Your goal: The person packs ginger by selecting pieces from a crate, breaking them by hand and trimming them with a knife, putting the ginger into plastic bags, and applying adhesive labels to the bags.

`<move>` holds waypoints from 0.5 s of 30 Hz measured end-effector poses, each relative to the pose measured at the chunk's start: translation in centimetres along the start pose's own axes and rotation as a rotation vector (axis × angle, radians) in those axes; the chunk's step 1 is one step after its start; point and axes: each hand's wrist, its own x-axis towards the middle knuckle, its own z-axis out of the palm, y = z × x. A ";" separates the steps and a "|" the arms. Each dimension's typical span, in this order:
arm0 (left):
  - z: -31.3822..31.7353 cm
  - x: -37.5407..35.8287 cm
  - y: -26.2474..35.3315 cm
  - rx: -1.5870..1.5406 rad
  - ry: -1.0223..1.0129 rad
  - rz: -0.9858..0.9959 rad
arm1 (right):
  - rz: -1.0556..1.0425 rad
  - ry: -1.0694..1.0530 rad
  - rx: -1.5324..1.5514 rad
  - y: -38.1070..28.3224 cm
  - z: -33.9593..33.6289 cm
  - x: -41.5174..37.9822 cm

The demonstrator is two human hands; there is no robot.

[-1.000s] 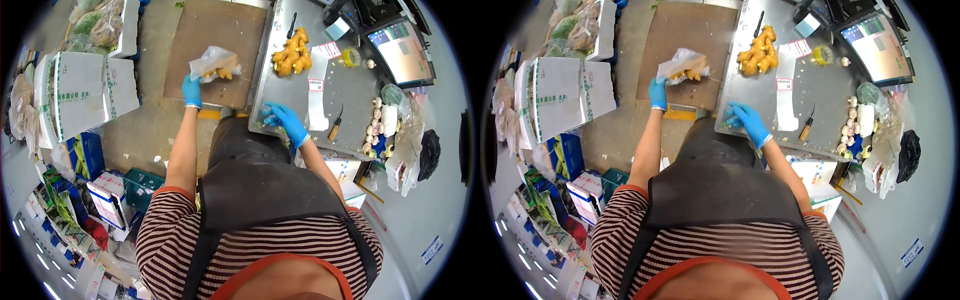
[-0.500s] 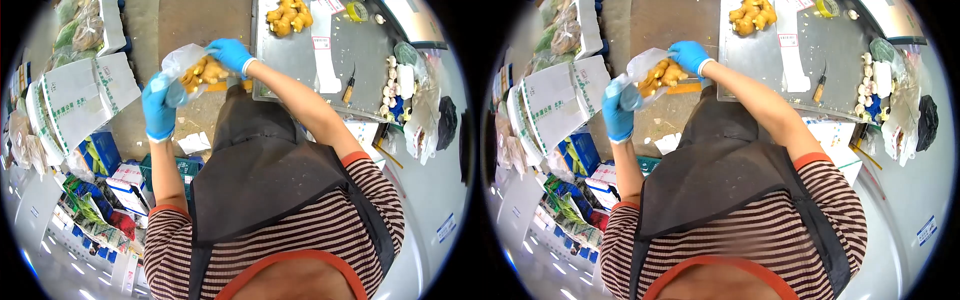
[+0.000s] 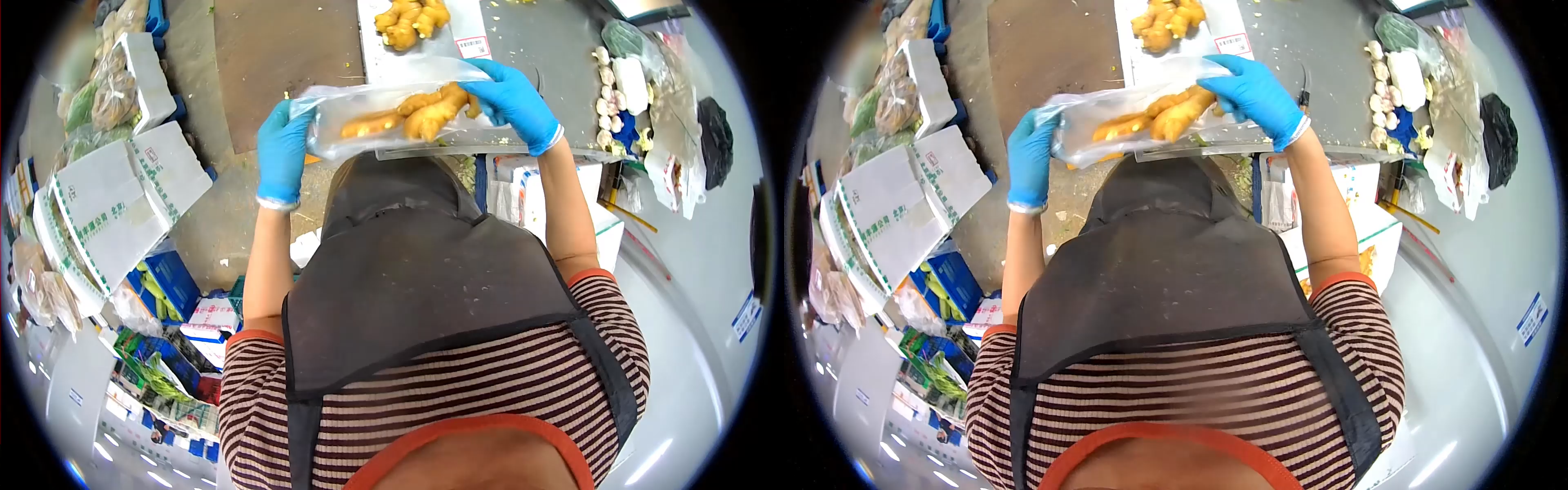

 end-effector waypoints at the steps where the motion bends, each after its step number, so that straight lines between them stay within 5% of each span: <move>1: 0.1 0.9 -1.2 0.070 -0.040 -0.032 | -0.004 0.045 -0.055 1.2 -0.7 -0.1; 6: 1.4 0.7 -1.9 0.616 0.227 0.316 | -0.193 0.027 0.422 1.4 -3.6 -4.9; 9: 0.0 0.3 -0.7 0.122 -0.226 -0.230 | -0.437 0.127 0.521 2.6 -2.0 -6.0; 11: 1.6 -1.6 1.2 -0.098 -0.359 -0.202 | -0.506 0.018 0.339 3.7 -1.3 -6.5; 15: 7.3 -6.1 5.4 -0.378 -0.525 -0.170 | -0.331 -0.147 0.651 2.6 1.2 -7.3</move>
